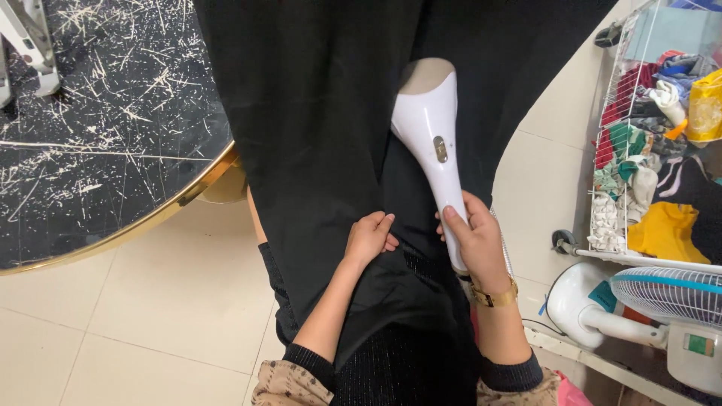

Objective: The person uses a handheld garment steamer to remove wrinkles from a pair of black trousers hanging vertically. They hold the fabric with one hand while moving the steamer up and down the leg of the trousers.

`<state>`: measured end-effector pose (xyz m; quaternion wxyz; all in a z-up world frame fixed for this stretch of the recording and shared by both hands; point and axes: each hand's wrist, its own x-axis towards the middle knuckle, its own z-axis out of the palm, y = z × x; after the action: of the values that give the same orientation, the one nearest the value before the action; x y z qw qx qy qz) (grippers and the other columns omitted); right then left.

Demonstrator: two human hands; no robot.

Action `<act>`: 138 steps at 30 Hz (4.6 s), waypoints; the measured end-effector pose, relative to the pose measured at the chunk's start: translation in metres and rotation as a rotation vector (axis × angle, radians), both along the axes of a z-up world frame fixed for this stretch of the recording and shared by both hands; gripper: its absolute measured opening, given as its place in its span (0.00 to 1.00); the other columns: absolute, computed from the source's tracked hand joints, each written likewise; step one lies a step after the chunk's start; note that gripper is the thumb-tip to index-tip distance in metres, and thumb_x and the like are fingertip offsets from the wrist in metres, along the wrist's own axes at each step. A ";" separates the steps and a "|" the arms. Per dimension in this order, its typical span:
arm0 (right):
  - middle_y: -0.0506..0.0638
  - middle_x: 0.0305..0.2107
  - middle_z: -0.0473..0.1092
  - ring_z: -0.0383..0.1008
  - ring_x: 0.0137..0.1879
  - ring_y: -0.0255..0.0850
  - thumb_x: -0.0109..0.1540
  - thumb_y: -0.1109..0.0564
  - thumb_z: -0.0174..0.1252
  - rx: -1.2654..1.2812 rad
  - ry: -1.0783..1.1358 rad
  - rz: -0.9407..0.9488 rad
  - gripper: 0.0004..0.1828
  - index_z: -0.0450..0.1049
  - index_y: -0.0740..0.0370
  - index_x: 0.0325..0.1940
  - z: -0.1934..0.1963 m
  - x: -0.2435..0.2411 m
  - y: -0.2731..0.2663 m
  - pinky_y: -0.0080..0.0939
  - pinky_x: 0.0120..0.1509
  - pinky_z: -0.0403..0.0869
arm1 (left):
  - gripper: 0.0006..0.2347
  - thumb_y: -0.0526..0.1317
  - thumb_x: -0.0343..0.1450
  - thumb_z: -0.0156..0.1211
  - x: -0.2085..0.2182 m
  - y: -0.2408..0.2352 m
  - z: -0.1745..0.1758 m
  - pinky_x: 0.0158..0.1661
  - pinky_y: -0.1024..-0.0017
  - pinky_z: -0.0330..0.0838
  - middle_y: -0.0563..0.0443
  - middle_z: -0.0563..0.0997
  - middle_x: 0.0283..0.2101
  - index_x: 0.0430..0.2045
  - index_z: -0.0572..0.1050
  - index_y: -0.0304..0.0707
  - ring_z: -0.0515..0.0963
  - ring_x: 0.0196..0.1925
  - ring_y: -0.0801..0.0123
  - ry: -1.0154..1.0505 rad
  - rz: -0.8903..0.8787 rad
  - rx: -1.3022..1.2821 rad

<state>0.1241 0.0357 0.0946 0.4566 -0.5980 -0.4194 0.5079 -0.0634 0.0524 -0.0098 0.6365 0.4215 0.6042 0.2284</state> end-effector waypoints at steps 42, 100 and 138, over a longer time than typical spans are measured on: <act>0.62 0.19 0.72 0.74 0.20 0.46 0.67 0.57 0.55 -0.304 0.092 0.001 0.22 0.70 0.72 0.63 -0.056 0.090 -0.079 0.43 0.27 0.77 | 0.16 0.42 0.79 0.49 -0.002 -0.001 -0.012 0.30 0.74 0.82 0.41 0.86 0.25 0.26 0.79 0.33 0.86 0.26 0.66 0.018 -0.017 -0.031; 0.64 0.25 0.74 0.77 0.26 0.48 0.66 0.59 0.56 -0.262 0.170 0.029 0.24 0.70 0.75 0.63 -0.054 0.087 -0.051 0.46 0.33 0.79 | 0.14 0.42 0.79 0.49 -0.003 -0.002 -0.020 0.28 0.74 0.83 0.39 0.86 0.26 0.27 0.78 0.34 0.87 0.26 0.65 -0.012 -0.012 -0.029; 0.57 0.35 0.73 0.72 0.30 0.40 0.70 0.47 0.54 0.220 0.186 -0.029 0.18 0.67 0.65 0.52 0.053 0.060 0.061 0.35 0.33 0.75 | 0.17 0.46 0.79 0.48 -0.005 0.000 -0.006 0.33 0.77 0.78 0.51 0.87 0.27 0.18 0.67 0.46 0.85 0.27 0.73 0.027 -0.068 -0.025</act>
<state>0.1844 0.0965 0.1476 0.5634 -0.5008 -0.4197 0.5056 -0.0688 0.0520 -0.0160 0.6409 0.4368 0.6008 0.1935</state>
